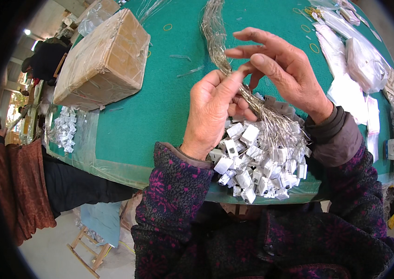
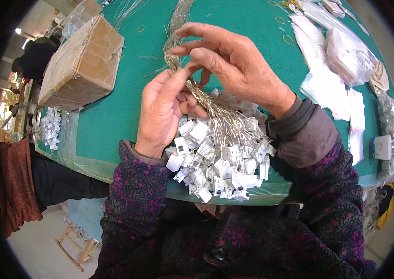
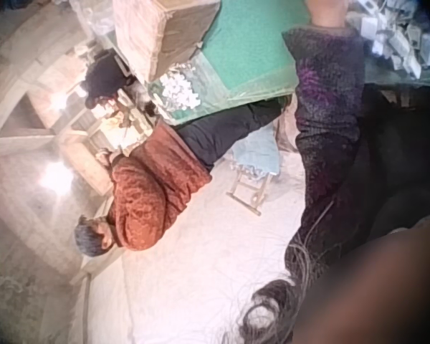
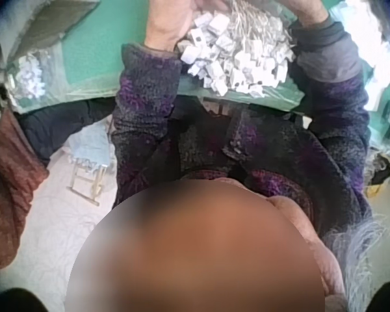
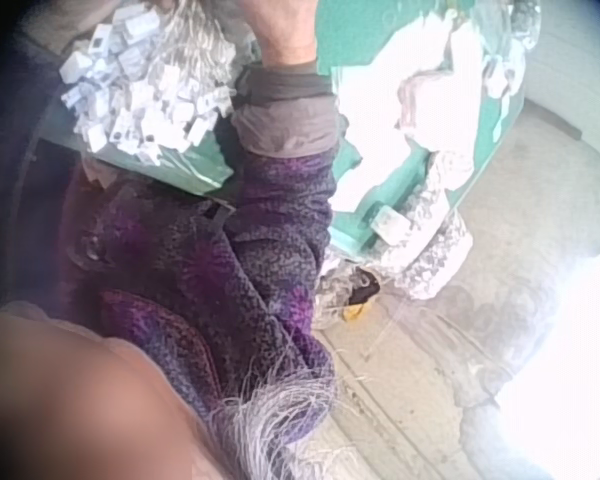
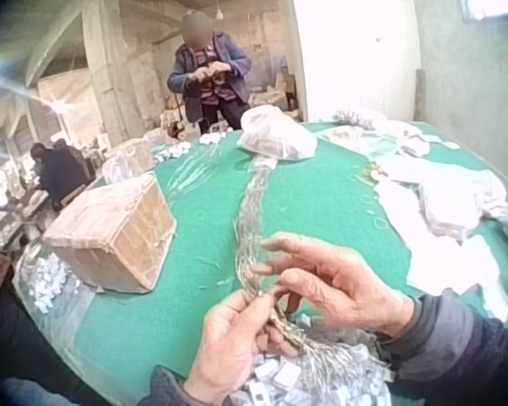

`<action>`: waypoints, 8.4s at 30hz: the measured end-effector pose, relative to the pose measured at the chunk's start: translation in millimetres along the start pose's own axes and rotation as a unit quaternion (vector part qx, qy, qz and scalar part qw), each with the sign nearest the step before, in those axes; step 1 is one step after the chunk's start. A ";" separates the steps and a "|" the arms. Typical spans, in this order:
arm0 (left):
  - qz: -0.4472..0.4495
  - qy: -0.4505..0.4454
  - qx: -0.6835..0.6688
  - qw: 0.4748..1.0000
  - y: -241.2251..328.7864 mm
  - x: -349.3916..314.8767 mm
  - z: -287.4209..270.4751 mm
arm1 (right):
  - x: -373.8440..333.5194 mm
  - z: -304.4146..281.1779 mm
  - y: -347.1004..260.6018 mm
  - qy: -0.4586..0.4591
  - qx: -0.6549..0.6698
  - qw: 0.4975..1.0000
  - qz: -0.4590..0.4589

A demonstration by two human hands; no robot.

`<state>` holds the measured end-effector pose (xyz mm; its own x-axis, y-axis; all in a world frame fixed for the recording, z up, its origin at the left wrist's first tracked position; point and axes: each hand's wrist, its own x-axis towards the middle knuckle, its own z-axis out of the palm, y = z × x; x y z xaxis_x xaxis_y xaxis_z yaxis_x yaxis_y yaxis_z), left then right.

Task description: The person gathers and aligns bundles of thin wires, secures them with rubber bands, and places the bundles into plastic bags. The person also handles small white plastic components on the table and organizes the finished wire bundles.

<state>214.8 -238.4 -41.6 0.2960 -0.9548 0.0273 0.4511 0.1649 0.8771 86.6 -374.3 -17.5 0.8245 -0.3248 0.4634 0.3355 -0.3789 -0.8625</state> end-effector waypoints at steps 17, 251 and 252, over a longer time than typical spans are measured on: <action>0.125 -0.007 0.162 0.979 2.8 -4.6 10.1 | 0.0 0.6 4.2 -0.022 -0.104 0.994 -0.017; 0.260 0.172 0.414 0.855 -37.6 -12.8 126.0 | -36.4 -53.3 -30.0 0.025 0.208 0.978 0.017; 0.244 0.169 0.394 0.870 -36.5 -10.5 121.0 | -37.3 -54.2 -24.8 0.004 0.180 0.983 -0.025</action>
<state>93.4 -264.4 -15.8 0.5816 -0.6695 0.4621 -0.4755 0.1811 0.8609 22.8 -399.8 -2.4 0.8004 -0.3205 0.5066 0.5153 -0.0641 -0.8546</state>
